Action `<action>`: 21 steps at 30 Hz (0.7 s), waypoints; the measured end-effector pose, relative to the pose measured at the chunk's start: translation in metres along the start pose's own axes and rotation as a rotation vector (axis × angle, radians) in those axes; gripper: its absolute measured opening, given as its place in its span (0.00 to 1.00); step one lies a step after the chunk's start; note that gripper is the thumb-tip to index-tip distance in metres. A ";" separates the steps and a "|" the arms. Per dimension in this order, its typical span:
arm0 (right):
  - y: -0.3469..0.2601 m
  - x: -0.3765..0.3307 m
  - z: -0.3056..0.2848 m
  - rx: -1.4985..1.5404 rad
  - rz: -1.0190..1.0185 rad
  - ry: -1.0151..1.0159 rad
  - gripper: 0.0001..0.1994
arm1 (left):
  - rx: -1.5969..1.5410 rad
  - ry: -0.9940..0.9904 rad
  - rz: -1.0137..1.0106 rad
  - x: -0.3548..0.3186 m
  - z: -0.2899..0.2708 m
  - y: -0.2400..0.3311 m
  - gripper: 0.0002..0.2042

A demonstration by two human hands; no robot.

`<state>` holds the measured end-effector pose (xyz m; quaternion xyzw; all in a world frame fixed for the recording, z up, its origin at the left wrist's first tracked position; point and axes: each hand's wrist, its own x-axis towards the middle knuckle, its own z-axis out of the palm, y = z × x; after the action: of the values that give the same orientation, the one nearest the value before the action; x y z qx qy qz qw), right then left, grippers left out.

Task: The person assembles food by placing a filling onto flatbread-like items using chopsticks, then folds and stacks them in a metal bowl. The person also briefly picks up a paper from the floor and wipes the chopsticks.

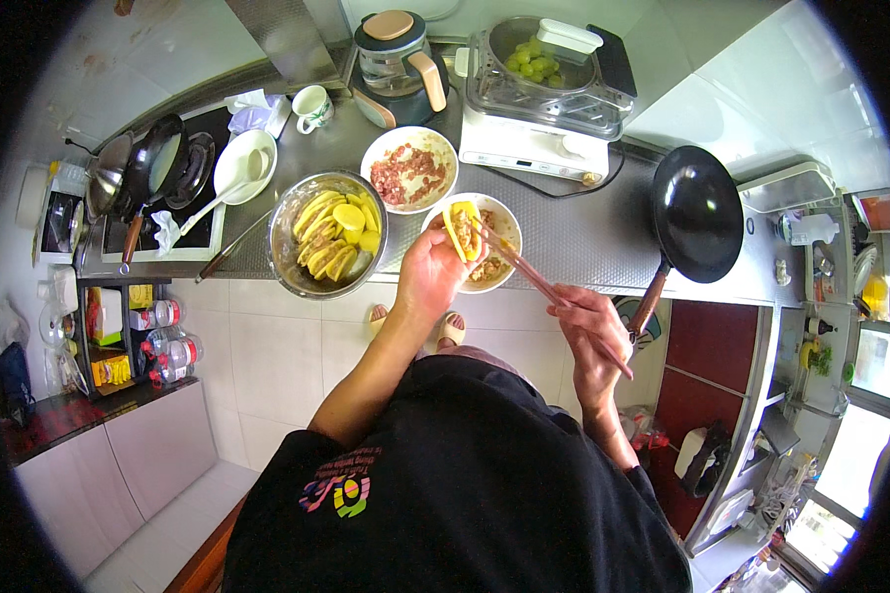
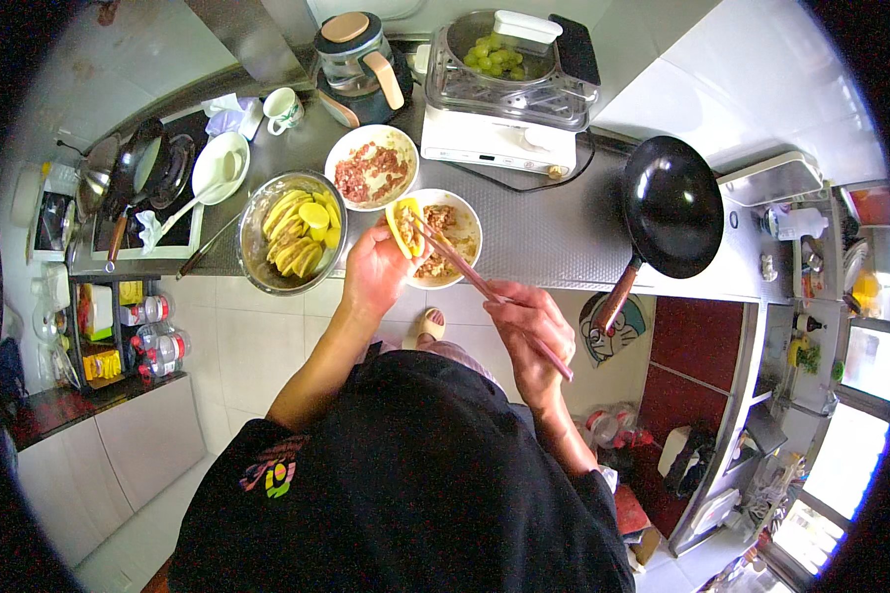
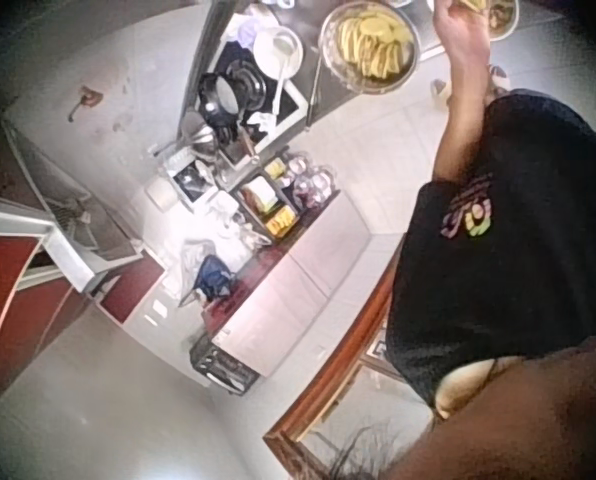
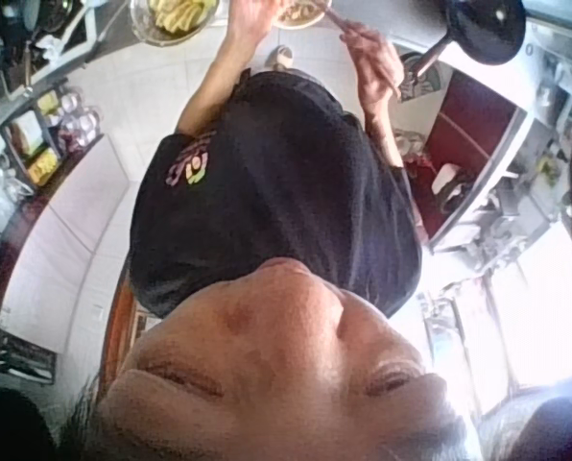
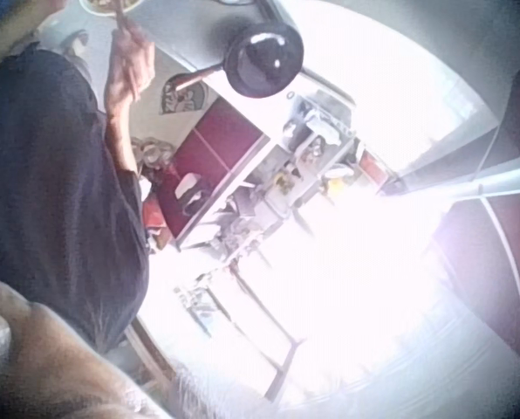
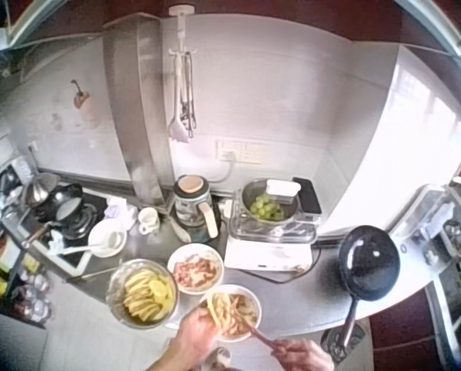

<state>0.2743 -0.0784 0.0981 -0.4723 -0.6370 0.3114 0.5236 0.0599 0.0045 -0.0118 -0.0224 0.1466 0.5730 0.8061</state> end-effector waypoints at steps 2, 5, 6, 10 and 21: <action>0.005 0.002 0.003 -0.028 -0.005 -0.036 0.05 | 0.079 0.022 0.012 -0.005 0.002 -0.003 0.17; 0.009 0.003 0.007 -0.072 -0.019 -0.051 0.06 | 0.082 0.052 0.021 -0.008 0.003 -0.006 0.18; 0.009 0.003 0.008 -0.088 -0.026 -0.048 0.06 | 0.089 0.036 0.012 -0.009 0.003 -0.006 0.18; 0.004 0.003 0.006 -0.037 -0.005 -0.036 0.06 | 0.105 0.046 0.023 -0.011 0.002 -0.004 0.18; -0.004 0.002 0.010 -0.083 -0.077 0.041 0.06 | -0.030 0.049 -0.064 -0.008 -0.002 0.000 0.17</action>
<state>0.2638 -0.0768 0.1002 -0.4751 -0.6563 0.2546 0.5279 0.0576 -0.0033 -0.0113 -0.0533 0.1567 0.5483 0.8197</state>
